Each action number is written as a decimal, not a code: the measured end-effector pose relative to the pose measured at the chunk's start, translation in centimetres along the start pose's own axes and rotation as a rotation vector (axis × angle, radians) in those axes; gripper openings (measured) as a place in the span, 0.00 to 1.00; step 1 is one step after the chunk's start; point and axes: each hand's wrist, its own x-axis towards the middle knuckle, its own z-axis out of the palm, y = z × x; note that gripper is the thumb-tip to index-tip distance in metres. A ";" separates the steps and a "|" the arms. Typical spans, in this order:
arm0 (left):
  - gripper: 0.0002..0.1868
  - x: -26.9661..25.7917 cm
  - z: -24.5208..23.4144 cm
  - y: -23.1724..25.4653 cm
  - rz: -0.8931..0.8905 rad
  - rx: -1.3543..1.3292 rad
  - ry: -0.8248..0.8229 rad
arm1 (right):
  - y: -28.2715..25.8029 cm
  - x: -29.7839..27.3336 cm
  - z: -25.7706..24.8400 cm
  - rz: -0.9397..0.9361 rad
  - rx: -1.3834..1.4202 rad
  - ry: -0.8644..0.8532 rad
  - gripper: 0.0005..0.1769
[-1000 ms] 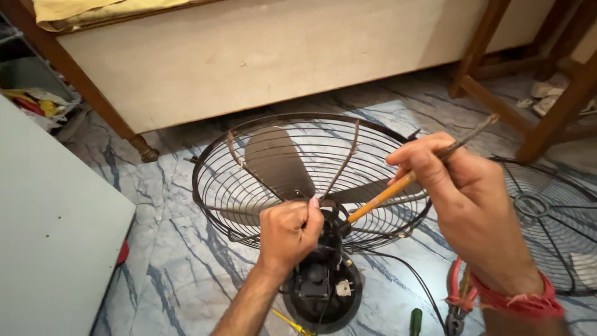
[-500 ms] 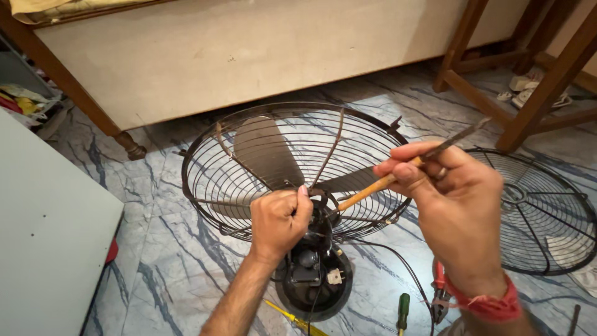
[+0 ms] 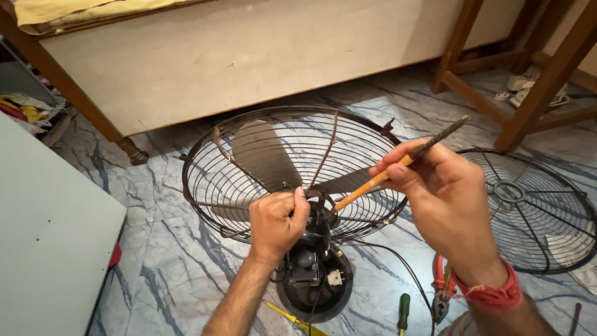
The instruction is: The person uses a screwdriver to tighten a screw on the central hub of an electric fan. They switch between different screwdrivers to adjust the fastener while holding the fan steady.
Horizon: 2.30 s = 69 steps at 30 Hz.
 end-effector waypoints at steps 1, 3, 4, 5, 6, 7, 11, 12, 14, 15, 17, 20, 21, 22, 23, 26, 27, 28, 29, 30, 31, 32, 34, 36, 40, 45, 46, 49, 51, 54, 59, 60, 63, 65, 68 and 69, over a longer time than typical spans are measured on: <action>0.20 0.0 0.0 0.0 0.003 0.000 0.003 | -0.1 0.0 -0.1 -0.022 -0.009 -0.028 0.06; 0.20 0.0 0.0 0.1 0.011 -0.002 0.008 | -0.2 0.1 -0.3 -0.029 -0.016 -0.040 0.10; 0.20 0.0 0.0 0.1 0.007 0.000 0.009 | -0.2 0.0 -0.3 -0.032 -0.019 -0.046 0.12; 0.20 0.0 0.0 0.1 0.004 0.001 0.009 | -0.2 0.0 -0.2 -0.026 0.028 -0.035 0.11; 0.20 0.1 0.0 0.2 0.001 0.002 0.010 | -0.1 0.0 -0.1 -0.021 0.075 -0.025 0.10; 0.20 0.1 0.0 0.2 0.004 0.006 0.011 | 0.0 -0.1 0.0 -0.015 0.124 -0.016 0.10; 0.21 0.0 0.0 0.2 -0.023 0.011 -0.004 | 0.6 -0.7 0.2 -0.024 0.049 0.081 0.06; 0.21 0.0 0.0 0.2 -0.040 0.009 -0.011 | 0.6 -0.8 -0.1 -0.014 0.051 0.130 0.06; 0.22 0.0 0.0 0.1 -0.035 0.021 -0.009 | 0.8 -1.0 -0.6 -0.011 0.062 0.200 0.06; 0.22 0.0 0.0 0.1 -0.032 0.026 -0.010 | 0.9 -1.2 -0.9 -0.019 0.070 0.224 0.07; 0.21 -0.1 0.0 0.0 -0.001 0.028 0.000 | 1.3 -1.3 -1.4 -0.022 0.084 0.257 0.09; 0.20 -0.1 0.1 0.1 0.029 0.017 0.019 | 2.1 -1.4 -1.3 -0.012 0.106 0.283 0.10; 0.20 -0.1 0.1 0.1 0.035 0.015 0.027 | 2.4 -1.5 -1.2 -0.011 0.117 0.291 0.10; 0.20 -0.2 0.1 0.1 0.034 0.013 0.031 | 2.6 -1.6 -1.0 -0.009 0.128 0.298 0.10; 0.20 -0.2 0.1 0.1 0.032 0.012 0.034 | 2.8 -1.7 -0.9 -0.017 0.130 0.304 0.10; 0.21 -0.2 0.1 0.1 0.014 0.023 0.024 | 3.4 -1.8 -0.5 -0.027 0.139 0.312 0.11; 0.21 -0.2 0.1 0.1 0.006 0.028 0.017 | 3.6 -1.8 -0.4 -0.020 0.145 0.308 0.11; 0.21 -0.2 0.1 0.1 0.008 0.031 0.017 | 3.8 -1.8 -0.3 -0.013 0.151 0.303 0.11; 0.21 -0.2 0.1 0.1 0.008 0.035 0.018 | 3.9 -1.9 -0.3 -0.005 0.151 0.305 0.11; 0.21 -0.2 0.1 0.1 0.009 0.038 0.020 | 4.0 -2.0 -0.3 0.003 0.152 0.307 0.11; 0.21 -0.2 0.1 0.1 0.003 0.033 0.018 | 4.0 -2.1 -0.2 0.012 0.152 0.308 0.10; 0.21 -0.2 0.1 0.0 -0.003 0.028 0.016 | 4.1 -2.1 -0.2 0.013 0.161 0.309 0.10; 0.21 -0.3 0.1 0.1 -0.003 0.026 0.015 | 4.2 -2.2 -0.2 0.015 0.180 0.313 0.10; 0.20 -0.3 0.1 0.1 0.010 0.030 0.018 | 4.2 -2.2 -0.3 0.007 0.181 0.309 0.10; 0.21 -0.2 0.0 0.1 -0.013 0.035 0.006 | 4.1 -2.2 -0.3 0.001 0.163 0.299 0.10; 0.22 -0.3 0.1 0.1 -0.007 0.016 0.011 | 3.8 -2.3 -0.4 -0.007 0.144 0.282 0.10; 0.22 -0.2 0.1 0.1 -0.006 0.018 0.011 | 3.8 -2.4 -0.4 -0.010 0.157 0.276 0.10; 0.21 -0.2 0.1 0.1 0.001 0.024 0.016 | 3.6 -2.4 -0.4 -0.019 0.120 0.271 0.10; 0.21 -0.2 0.1 0.1 0.010 0.029 0.023 | 3.7 -2.4 -0.3 -0.021 0.136 0.267 0.11; 0.22 -0.2 0.1 0.2 -0.027 0.027 0.005 | 3.7 -2.5 -0.3 -0.011 0.146 0.264 0.11; 0.22 -0.2 0.1 0.2 0.003 0.034 0.017 | 3.8 -2.4 -0.4 -0.020 0.156 0.254 0.11; 0.22 -0.2 0.1 0.1 0.007 0.038 0.017 | 3.8 -2.4 -0.4 -0.020 0.158 0.252 0.11; 0.22 -0.2 0.1 0.1 -0.010 0.035 0.011 | 3.8 -2.5 -0.4 -0.014 0.155 0.247 0.11; 0.22 -0.2 0.1 0.1 -0.012 0.036 0.012 | 3.8 -2.6 -0.4 -0.017 0.158 0.245 0.11; 0.22 -0.3 0.1 0.1 0.003 0.027 0.019 | 3.7 -2.6 -0.3 -0.023 0.160 0.226 0.10; 0.22 -0.3 0.1 0.1 0.012 0.022 0.023 | 3.6 -2.5 -0.5 -0.016 0.149 0.208 0.10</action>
